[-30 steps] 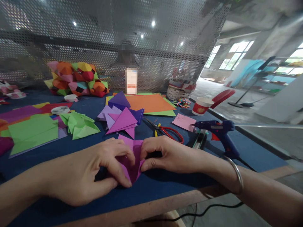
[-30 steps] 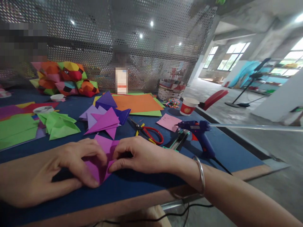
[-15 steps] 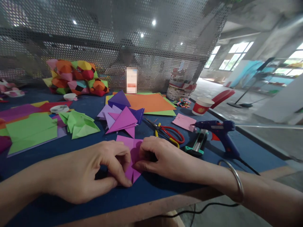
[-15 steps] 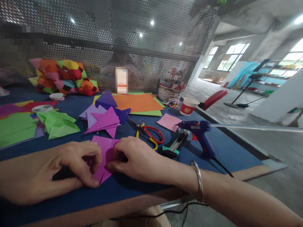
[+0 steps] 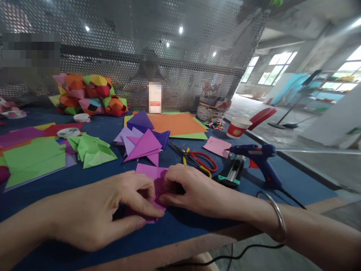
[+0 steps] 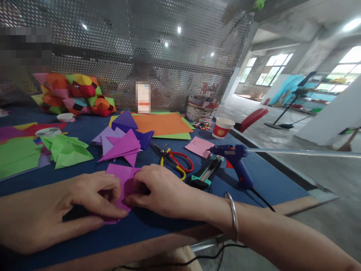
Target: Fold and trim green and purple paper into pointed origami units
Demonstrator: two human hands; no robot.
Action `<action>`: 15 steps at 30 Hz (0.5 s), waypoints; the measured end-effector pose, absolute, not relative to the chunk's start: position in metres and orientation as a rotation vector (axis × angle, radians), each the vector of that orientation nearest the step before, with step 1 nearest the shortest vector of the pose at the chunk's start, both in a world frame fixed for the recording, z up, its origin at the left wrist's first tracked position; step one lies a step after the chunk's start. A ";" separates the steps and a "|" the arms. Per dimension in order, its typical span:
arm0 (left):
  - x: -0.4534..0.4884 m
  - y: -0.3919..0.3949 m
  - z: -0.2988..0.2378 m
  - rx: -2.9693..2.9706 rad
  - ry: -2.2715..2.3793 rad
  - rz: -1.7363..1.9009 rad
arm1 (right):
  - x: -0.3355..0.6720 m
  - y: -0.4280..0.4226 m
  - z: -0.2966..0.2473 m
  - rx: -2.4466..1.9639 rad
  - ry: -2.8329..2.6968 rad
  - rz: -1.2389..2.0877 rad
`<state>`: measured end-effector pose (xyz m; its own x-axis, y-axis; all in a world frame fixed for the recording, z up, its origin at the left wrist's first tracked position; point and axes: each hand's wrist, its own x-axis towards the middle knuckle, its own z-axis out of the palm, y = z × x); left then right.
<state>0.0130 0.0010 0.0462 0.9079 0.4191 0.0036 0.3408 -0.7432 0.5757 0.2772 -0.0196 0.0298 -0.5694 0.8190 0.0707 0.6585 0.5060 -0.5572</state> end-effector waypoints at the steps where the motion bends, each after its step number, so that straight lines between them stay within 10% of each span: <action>1: 0.013 0.000 0.044 2.497 0.534 0.188 | 0.277 -0.019 0.029 -1.237 -2.424 0.691; 15: 0.011 -0.007 0.027 2.674 0.512 0.357 | 0.284 -0.016 0.038 -1.373 -2.394 0.728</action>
<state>0.0106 -0.0067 0.0265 0.9006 0.3993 0.1716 0.2990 -0.8558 0.4222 0.2840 -0.0156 0.0375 -0.5055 0.8628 -0.0025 0.7182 0.4192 -0.5553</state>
